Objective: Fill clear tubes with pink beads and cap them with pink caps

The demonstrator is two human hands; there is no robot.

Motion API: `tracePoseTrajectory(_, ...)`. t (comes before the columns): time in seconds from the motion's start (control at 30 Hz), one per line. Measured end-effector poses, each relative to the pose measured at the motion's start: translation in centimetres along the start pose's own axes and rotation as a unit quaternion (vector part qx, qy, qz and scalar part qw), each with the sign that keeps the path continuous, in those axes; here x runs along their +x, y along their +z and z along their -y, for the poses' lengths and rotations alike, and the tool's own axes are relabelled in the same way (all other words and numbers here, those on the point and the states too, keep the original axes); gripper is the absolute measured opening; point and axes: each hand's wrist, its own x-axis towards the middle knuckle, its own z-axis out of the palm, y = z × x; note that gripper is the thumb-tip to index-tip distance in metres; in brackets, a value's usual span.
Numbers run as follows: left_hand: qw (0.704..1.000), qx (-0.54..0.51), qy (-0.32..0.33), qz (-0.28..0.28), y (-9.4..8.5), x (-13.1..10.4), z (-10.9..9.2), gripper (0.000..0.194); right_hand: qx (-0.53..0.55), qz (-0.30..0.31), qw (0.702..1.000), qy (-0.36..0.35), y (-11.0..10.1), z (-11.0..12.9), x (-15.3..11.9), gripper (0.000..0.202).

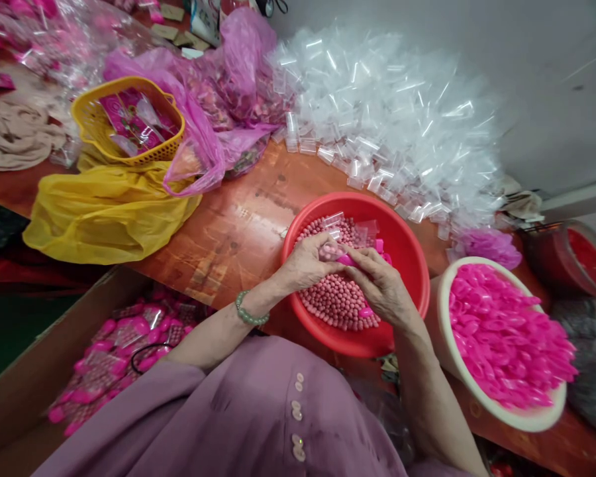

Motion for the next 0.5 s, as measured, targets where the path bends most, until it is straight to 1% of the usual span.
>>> tracePoseTrajectory(0.07, 1.0, -0.02, 0.003, 0.011, 0.1, 0.1, 0.0, 0.039, 0.019, -0.017, 1.0, 0.008, -0.1, -0.2, -0.1, 0.035)
tracePoseTrajectory(0.17, 0.999, -0.033, 0.015, 0.005, 0.1, 0.2, 0.1, 0.042, 0.094, -0.062, 0.992, 0.061, 0.3, -0.2, -0.2, 0.032)
tracePoseTrajectory(0.27, 0.999, -0.027, 0.028, -0.004, 0.1, 0.1, 0.1, 0.04, 0.201, -0.101, 0.966, 0.128, 1.2, -0.1, -0.4, 0.032)
tracePoseTrajectory(0.33, 0.999, -0.024, 0.031, 0.001, 0.0, 0.0, 0.0, 0.038, 0.246, -0.113, 0.95, 0.155, 1.6, 0.1, -0.4, 0.033)
tracePoseTrajectory(0.4, 0.999, -0.018, 0.03, 0.008, -0.1, -0.1, -0.1, 0.036, 0.263, -0.119, 0.944, 0.16, 1.9, 0.3, -0.3, 0.032)
tracePoseTrajectory(0.5, 1.0, -0.007, 0.03, 0.005, -0.3, -0.1, 0.0, 0.033, 0.257, -0.126, 0.948, 0.137, 2.0, 0.5, -0.4, 0.03)
